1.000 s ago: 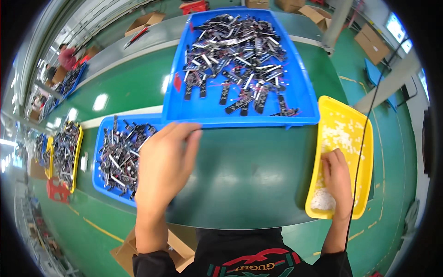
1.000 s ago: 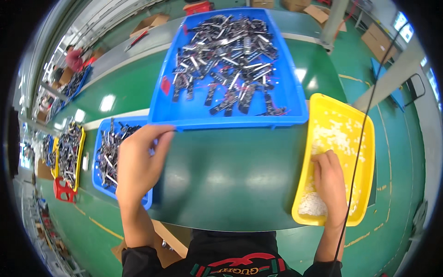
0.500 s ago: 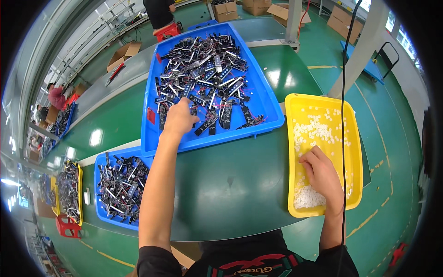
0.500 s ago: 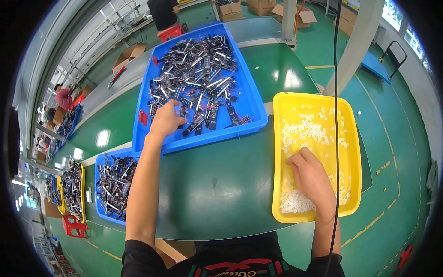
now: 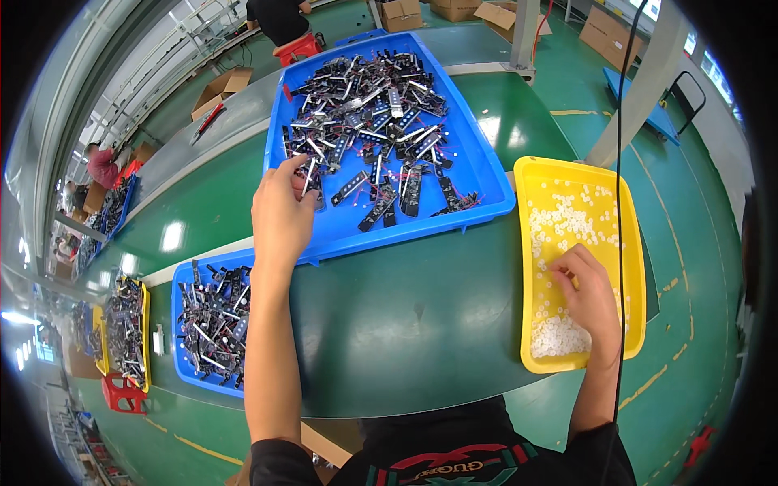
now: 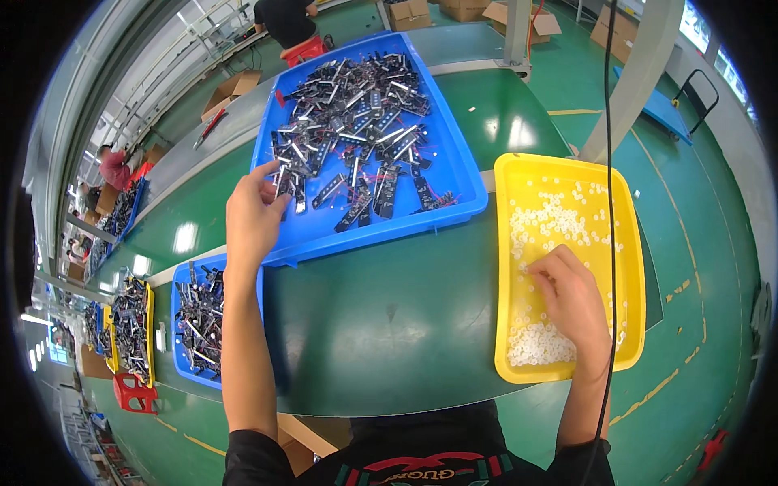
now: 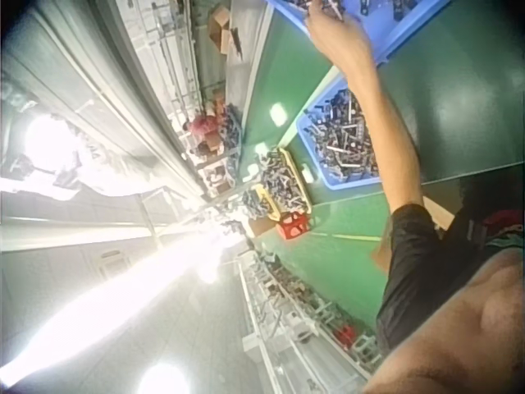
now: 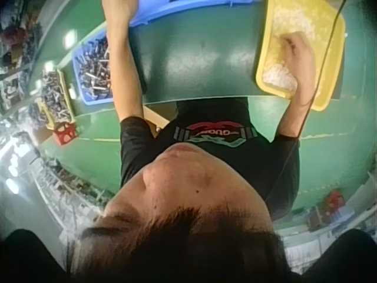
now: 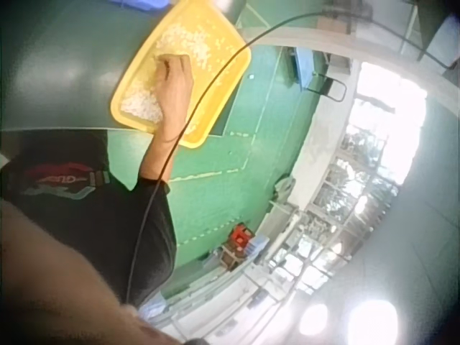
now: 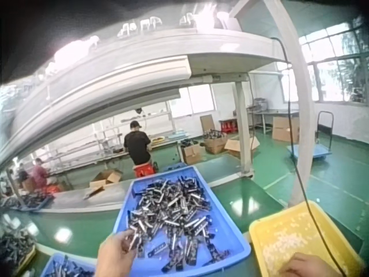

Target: The person repeatedly picks small white cylindrical components from a yellow tray and inserts them into small black circuit boards taken from a blue bin. The person handles the items one at a time, placing the assembled boards back into the blue bin after each insertion.

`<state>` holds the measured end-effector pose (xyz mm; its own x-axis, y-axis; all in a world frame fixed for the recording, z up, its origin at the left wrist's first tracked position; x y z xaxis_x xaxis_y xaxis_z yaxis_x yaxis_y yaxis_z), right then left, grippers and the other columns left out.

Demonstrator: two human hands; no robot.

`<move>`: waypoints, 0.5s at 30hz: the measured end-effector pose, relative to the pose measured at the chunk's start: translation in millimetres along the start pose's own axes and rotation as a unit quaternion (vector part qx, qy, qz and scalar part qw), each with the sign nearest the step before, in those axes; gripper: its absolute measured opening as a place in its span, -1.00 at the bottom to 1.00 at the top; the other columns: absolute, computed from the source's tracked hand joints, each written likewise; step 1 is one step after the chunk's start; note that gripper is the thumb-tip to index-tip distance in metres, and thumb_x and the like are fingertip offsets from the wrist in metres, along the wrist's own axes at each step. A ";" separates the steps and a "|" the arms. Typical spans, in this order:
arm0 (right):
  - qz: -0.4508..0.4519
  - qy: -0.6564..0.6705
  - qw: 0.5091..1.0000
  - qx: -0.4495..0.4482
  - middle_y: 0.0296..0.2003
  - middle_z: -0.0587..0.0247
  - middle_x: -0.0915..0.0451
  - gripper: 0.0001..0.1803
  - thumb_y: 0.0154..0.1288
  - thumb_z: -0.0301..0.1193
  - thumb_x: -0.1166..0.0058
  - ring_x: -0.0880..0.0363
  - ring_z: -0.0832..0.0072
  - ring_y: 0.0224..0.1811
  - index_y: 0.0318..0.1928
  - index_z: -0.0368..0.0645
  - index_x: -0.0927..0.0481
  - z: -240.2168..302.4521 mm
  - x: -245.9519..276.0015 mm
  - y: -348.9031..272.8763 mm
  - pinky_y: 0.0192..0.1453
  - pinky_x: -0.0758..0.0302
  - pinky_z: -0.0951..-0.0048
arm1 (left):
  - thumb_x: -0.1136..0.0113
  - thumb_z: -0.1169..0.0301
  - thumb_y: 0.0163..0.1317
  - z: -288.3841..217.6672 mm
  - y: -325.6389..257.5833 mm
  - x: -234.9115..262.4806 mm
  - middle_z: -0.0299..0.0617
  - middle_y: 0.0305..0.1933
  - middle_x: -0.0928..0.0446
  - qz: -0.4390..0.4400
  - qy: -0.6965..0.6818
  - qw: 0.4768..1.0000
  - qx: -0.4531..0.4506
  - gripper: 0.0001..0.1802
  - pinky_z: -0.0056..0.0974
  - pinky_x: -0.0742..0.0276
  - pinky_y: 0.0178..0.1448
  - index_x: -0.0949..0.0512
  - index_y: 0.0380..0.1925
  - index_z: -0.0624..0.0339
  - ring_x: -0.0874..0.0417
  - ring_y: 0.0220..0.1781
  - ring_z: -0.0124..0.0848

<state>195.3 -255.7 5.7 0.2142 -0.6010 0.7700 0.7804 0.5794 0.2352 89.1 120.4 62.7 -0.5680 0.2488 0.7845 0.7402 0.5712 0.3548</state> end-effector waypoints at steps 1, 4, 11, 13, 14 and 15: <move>-0.005 0.004 1.000 -0.018 -0.37 0.08 -0.48 -0.88 0.07 -0.67 -0.12 -0.50 0.11 -0.30 -0.34 -0.26 -0.53 4.2 2.7 1.2 -0.22 -0.44 0.28 | -0.28 0.63 0.01 1.0 -6.6 4.8 -0.21 -0.38 -0.52 0.014 -0.076 0.996 0.036 -0.48 -0.31 -0.51 -0.22 -0.51 0.06 0.26 -0.57 -0.35 -0.40; -0.048 -0.059 0.997 0.033 -0.37 0.09 -0.49 -0.87 0.06 -0.67 -0.13 -0.50 0.12 -0.30 -0.34 -0.27 -0.53 13.6 12.4 0.3 -0.23 -0.43 0.27 | -0.27 0.64 0.06 -4.9 -34.8 5.0 -0.29 -0.35 -0.49 0.052 -0.370 0.921 0.109 -0.45 -0.40 -0.47 -0.23 -0.43 0.12 0.36 -0.52 -0.31 -0.53; -0.110 0.050 0.985 0.122 -0.38 0.09 -0.55 -0.79 -0.05 -0.72 -0.23 -0.56 0.23 -0.33 -0.34 -0.31 -0.55 78.6 12.8 -6.9 -0.26 -0.47 0.38 | -0.18 0.67 0.10 -23.8 -98.5 -22.1 -0.13 -0.22 -0.59 0.178 -0.543 0.809 0.139 -0.35 -0.46 -0.40 -0.17 -0.28 0.25 0.39 -0.50 -0.30 -0.55; -0.095 0.195 0.965 0.149 -0.35 0.08 -0.60 -0.77 -0.06 -0.73 -0.26 -0.59 0.31 -0.31 -0.33 -0.30 -0.58 97.4 -3.2 -5.0 -0.23 -0.50 0.43 | -0.14 0.63 0.15 -31.4 -110.3 -29.2 -0.12 -0.25 -0.59 0.208 -0.560 0.789 0.143 -0.37 -0.45 -0.39 -0.23 -0.27 0.27 0.38 -0.49 -0.34 -0.53; -0.084 0.287 0.944 0.138 -0.33 0.10 -0.62 -0.78 -0.04 -0.72 -0.26 -0.60 0.35 -0.29 -0.33 -0.28 -0.60 103.5 -16.7 -1.7 -0.21 -0.51 0.45 | -0.12 0.62 0.16 -31.8 -115.4 -33.8 -0.12 -0.26 -0.58 0.224 -0.564 0.780 0.155 -0.39 -0.44 -0.39 -0.25 -0.28 0.27 0.37 -0.49 -0.35 -0.52; -0.082 0.359 0.919 0.142 -0.32 0.09 -0.62 -0.80 -0.01 -0.73 -0.24 -0.60 0.37 -0.27 -0.32 -0.29 -0.60 114.2 -28.2 5.9 -0.20 -0.51 0.47 | -0.11 0.61 0.18 -31.4 -119.9 -38.1 -0.12 -0.27 -0.58 0.239 -0.567 0.770 0.168 -0.40 -0.44 -0.39 -0.26 -0.29 0.27 0.37 -0.49 -0.37 -0.51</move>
<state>126.8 -172.5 53.1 0.5200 -0.8419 0.1442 0.6740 0.5081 0.5363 33.3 17.8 6.3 -0.3497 0.9080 -0.2308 0.9355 0.3253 -0.1378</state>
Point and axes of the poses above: each hand's wrist, its own y-axis towards the middle knuckle, its own x-axis out of the back of the hand, z = x × y, the point moved 6 cm from there along y, towards the middle knuckle
